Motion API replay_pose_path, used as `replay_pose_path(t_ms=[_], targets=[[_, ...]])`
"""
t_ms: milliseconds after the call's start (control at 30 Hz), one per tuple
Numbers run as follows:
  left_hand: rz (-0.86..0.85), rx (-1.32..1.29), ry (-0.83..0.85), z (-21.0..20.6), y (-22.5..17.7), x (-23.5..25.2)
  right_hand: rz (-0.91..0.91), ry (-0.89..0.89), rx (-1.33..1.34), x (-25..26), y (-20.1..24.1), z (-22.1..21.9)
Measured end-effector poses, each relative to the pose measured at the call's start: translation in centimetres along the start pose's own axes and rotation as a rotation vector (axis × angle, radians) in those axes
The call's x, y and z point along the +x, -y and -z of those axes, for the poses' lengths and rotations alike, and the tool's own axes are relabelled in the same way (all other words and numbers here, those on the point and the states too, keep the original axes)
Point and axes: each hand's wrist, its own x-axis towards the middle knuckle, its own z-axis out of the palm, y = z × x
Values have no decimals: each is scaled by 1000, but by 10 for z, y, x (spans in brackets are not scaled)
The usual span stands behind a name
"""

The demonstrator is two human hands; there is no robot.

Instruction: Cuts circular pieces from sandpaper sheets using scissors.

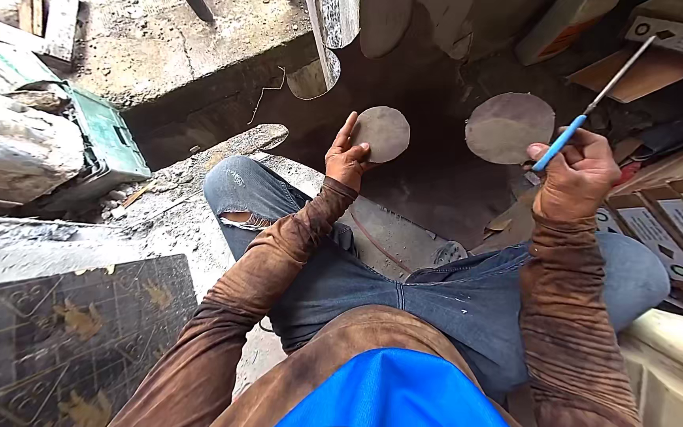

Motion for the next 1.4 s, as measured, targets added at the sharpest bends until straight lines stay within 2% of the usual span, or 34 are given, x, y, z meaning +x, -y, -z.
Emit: replay_pose_path(t_ms=[67, 233, 400, 533, 667, 900, 967, 1067, 1167, 1333, 1400], targets=[[-48, 29, 26, -3, 1, 3, -1, -36, 32, -3, -4, 6], [-81, 16, 97, -7, -1, 11, -51, 0, 123, -8, -9, 3], [-140, -134, 83, -7, 17, 53, -50, -66, 170, 1, -9, -4], [-100, -26, 9, -4, 19, 50, -53, -83, 232, 7, -12, 0], [-25, 61, -184, 1, 13, 48, -65, -95, 173, 7, -6, -7], [-11, 93, -207, 16, 12, 52, -70, -133, 196, 0, 7, 0], [-3, 94, -228, 18, 12, 51, -58, -159, 201, -8, 12, 18], [2, 89, -217, 20, 13, 52, -76, -294, 260, -21, 18, 61], [18, 111, -204, 23, 14, 52, -53, -516, 199, -38, 26, 127], [35, 140, -185, 30, 18, 52, 17, -971, -47, -52, 49, 262], [46, 166, -194, 33, 19, 52, -28, -1089, -125, -56, 66, 297]])
